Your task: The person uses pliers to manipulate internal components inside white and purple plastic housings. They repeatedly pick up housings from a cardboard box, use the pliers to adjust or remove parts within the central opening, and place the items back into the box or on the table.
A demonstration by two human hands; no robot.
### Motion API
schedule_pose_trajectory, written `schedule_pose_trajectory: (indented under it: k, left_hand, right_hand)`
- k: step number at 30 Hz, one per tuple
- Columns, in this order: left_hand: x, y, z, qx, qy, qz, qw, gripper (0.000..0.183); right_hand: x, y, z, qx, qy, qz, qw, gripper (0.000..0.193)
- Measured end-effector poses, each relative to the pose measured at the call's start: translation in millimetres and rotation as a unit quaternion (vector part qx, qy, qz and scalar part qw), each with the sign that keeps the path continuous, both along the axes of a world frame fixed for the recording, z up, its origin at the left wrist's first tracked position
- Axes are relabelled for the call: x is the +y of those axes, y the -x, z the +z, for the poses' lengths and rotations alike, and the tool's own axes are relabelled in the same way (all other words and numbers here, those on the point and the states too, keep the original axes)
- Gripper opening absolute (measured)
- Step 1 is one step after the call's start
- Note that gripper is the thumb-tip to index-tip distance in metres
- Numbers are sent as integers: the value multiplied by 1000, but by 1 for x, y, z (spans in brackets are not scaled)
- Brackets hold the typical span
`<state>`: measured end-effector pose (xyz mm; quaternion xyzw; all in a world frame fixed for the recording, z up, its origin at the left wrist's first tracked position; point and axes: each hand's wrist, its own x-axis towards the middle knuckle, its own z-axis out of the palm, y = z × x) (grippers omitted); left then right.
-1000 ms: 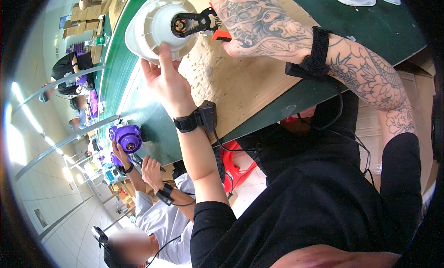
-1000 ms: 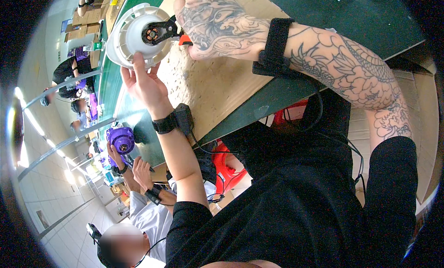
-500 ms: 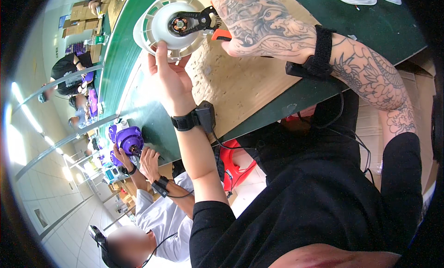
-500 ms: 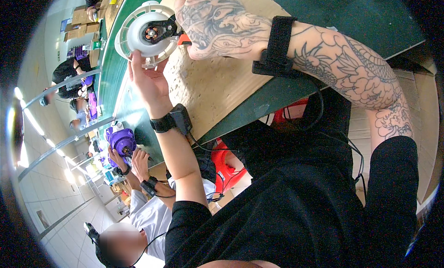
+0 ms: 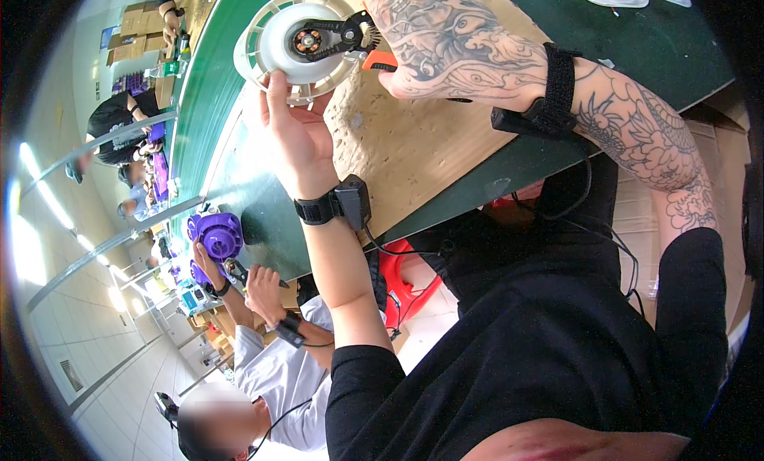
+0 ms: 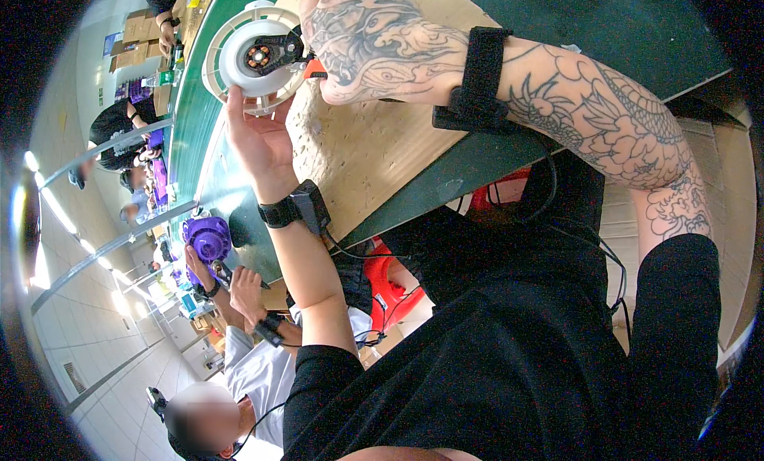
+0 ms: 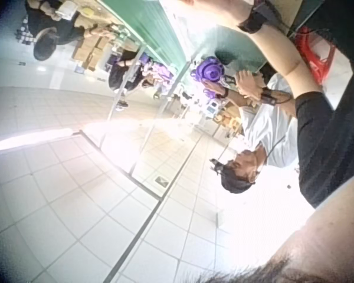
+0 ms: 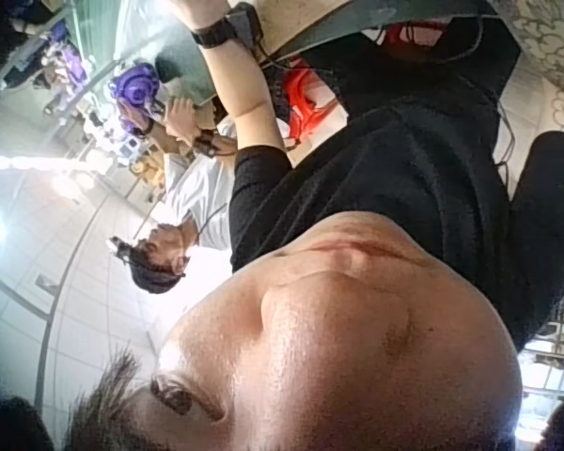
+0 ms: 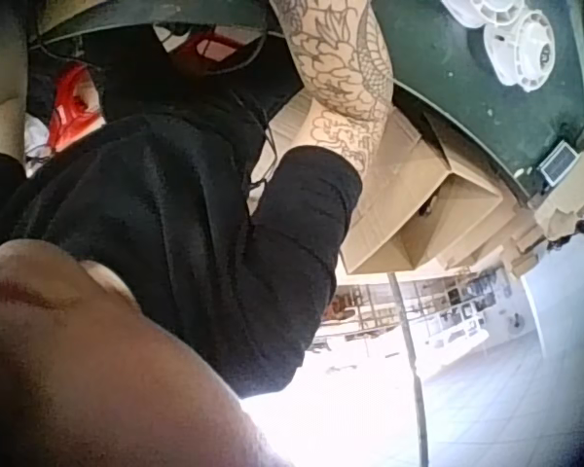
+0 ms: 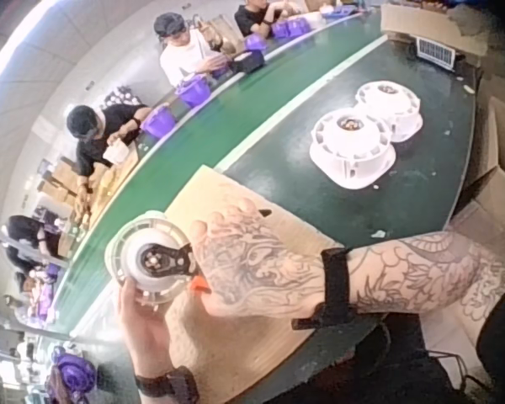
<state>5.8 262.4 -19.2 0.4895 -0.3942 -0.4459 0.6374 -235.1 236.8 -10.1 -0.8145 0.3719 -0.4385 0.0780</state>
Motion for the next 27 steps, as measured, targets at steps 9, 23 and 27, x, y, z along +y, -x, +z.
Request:
schedule_pose_trajectory:
  k: [9, 23, 27]
  left_hand:
    - [3, 1, 0, -52, 30, 47, 997, 31]
    - [9, 14, 6, -189, 84, 91, 974, 31]
    - [6, 13, 6, -209, 103, 80, 969, 31]
  right_hand:
    - [1, 1, 1, -2, -10, 6, 1000, 47]
    - [-2, 7, -1, 37, -23, 8, 999, 48]
    - [-3, 10, 0, 74, -23, 0, 997, 50]
